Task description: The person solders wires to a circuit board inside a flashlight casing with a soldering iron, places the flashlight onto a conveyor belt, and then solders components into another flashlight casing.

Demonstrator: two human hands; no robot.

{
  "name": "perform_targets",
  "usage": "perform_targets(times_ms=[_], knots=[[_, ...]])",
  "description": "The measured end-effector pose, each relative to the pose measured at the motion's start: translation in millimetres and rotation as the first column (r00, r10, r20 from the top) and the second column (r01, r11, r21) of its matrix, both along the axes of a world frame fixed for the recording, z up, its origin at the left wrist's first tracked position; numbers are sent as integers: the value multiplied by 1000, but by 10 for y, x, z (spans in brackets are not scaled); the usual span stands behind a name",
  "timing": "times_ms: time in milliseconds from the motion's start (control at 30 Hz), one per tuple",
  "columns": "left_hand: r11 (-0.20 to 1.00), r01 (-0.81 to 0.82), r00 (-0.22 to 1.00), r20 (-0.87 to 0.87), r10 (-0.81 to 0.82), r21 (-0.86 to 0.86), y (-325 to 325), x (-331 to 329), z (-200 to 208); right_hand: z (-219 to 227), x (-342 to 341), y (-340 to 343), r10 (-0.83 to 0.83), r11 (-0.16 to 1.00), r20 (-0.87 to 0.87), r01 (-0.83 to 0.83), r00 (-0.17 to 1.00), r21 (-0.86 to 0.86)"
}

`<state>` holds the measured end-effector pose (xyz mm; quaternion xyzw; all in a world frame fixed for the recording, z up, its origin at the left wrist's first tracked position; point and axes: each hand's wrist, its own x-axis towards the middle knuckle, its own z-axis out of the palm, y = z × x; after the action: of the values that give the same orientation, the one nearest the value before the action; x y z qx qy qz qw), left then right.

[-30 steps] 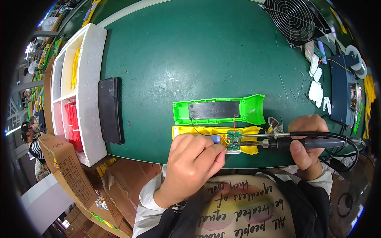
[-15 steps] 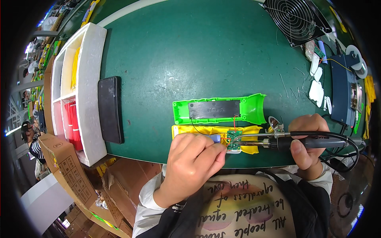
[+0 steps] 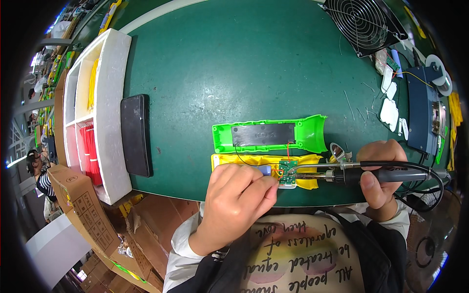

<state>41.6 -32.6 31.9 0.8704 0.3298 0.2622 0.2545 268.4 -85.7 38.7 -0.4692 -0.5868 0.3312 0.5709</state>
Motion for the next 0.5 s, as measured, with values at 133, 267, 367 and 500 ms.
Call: perform_targets(times_ms=[133, 267, 367, 500], knots=[[1000, -23, 1000, 9, 23, 7, -4, 6, 5, 15, 16, -8, -18, 1000, 15, 18, 1000, 11], [1000, -19, 1000, 11, 19, 5, -2, 11, 12, 24, 15, -17, -47, 999, 8, 47, 999, 5], [1000, -25, 1000, 14, 25, -9, -9, 12, 15, 27, 14, -24, -71, 997, -16, 71, 997, -4], [1000, -21, 1000, -5, 21, -16, -8, 19, 31, 30, 15, -28, -85, 996, -48, 84, 995, -18]])
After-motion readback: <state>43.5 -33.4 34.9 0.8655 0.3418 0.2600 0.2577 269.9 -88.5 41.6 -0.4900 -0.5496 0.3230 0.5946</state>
